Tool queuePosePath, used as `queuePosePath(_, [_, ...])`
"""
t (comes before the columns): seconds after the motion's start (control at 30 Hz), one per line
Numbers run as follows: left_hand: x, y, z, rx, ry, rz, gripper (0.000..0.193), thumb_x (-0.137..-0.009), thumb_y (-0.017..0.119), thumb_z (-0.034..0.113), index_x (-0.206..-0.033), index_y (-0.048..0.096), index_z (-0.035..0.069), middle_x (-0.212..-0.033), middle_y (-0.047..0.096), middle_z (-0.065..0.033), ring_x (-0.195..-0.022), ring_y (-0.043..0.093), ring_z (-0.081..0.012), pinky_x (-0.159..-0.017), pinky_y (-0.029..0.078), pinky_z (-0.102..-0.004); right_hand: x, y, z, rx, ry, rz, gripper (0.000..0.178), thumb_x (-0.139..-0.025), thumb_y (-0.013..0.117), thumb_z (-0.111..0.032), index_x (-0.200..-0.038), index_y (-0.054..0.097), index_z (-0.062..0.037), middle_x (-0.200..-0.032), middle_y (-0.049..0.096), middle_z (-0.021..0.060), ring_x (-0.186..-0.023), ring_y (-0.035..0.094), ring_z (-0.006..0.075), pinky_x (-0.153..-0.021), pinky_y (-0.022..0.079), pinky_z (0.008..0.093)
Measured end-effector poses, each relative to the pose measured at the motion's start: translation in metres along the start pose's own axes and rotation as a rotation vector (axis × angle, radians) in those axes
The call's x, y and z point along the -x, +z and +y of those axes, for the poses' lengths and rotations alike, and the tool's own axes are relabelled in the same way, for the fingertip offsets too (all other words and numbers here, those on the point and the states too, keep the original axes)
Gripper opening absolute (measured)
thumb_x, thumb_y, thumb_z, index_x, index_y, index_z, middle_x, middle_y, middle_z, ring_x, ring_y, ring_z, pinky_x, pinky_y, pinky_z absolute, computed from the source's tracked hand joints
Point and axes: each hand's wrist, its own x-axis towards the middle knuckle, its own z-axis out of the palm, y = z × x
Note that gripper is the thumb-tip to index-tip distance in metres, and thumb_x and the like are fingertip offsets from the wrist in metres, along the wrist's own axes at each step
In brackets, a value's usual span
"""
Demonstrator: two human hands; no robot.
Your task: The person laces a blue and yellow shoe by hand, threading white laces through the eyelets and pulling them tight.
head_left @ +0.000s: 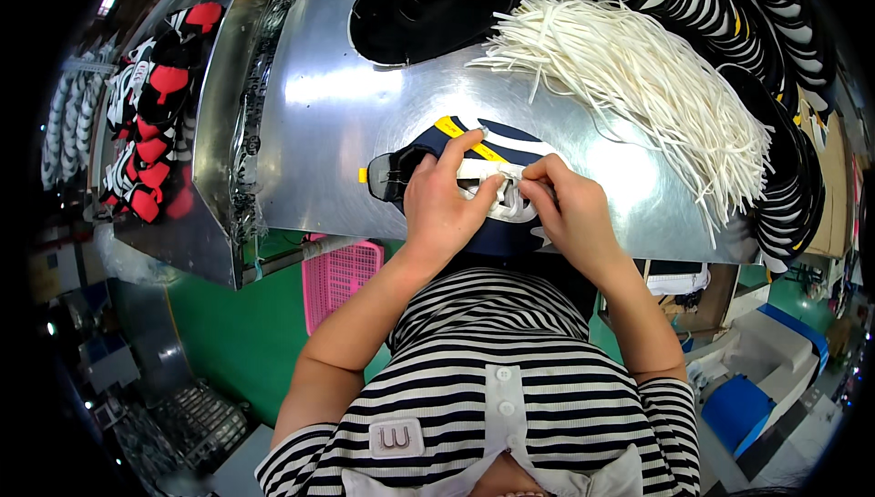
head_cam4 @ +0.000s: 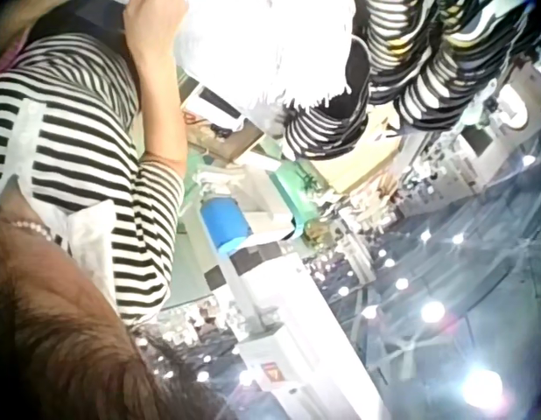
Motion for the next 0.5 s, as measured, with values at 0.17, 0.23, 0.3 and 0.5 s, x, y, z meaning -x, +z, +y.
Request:
queuePosePath(0.17, [0.005, 0.000, 0.006, -0.061, 0.038, -0.045, 0.050, -0.080, 0.076, 0.014, -0.127, 0.062, 0.011, -0.095, 0.070, -0.0133, -0.084, 0.062, -0.0294, -0.079, 0.048, -0.0378, -0.015, 0.008, 0.003, 0.323, -0.099, -0.056, 0.026, -0.090, 0.065, -0.012, -0.110, 0.054, 0.0008, -0.076, 0.069, 0.0146, -0.068, 0.069, 0.0288, -0.057, 0.051, 0.0360])
queuePosePath(0.23, [0.008, 0.003, 0.005, -0.043, 0.120, -0.058, 0.047, -0.082, 0.070, 0.008, -0.128, 0.060, 0.008, -0.093, 0.070, -0.0170, -0.077, 0.063, -0.0320, -0.075, 0.048, -0.0384, -0.024, 0.018, 0.002, 0.469, -0.117, -0.090, 0.033, -0.090, 0.063, -0.014, -0.116, 0.051, 0.0025, -0.075, 0.068, 0.0159, -0.067, 0.069, 0.0296, -0.056, 0.051, 0.0385])
queuePosePath(0.3, [0.007, 0.008, 0.000, 0.065, 0.129, -0.027, 0.042, -0.084, 0.067, 0.008, -0.125, 0.061, 0.007, -0.078, 0.066, -0.0179, -0.070, 0.060, -0.0352, -0.070, 0.047, -0.0422, -0.030, 0.031, 0.008, 0.592, -0.190, -0.110, 0.039, -0.091, 0.061, -0.015, -0.122, 0.048, 0.0049, -0.073, 0.067, 0.0172, -0.066, 0.068, 0.0300, -0.055, 0.050, 0.0406])
queuePosePath(0.5, [0.002, 0.000, -0.018, 0.411, -0.076, -0.112, 0.038, -0.091, 0.059, 0.005, -0.129, 0.057, 0.002, -0.104, 0.067, -0.0120, -0.087, 0.061, -0.0191, -0.080, 0.049, -0.0314, -0.016, 0.017, 0.012, 0.468, -0.034, -0.154, 0.043, -0.092, 0.064, -0.018, -0.130, 0.051, -0.0026, -0.075, 0.068, 0.0138, -0.067, 0.068, 0.0294, -0.056, 0.051, 0.0375])
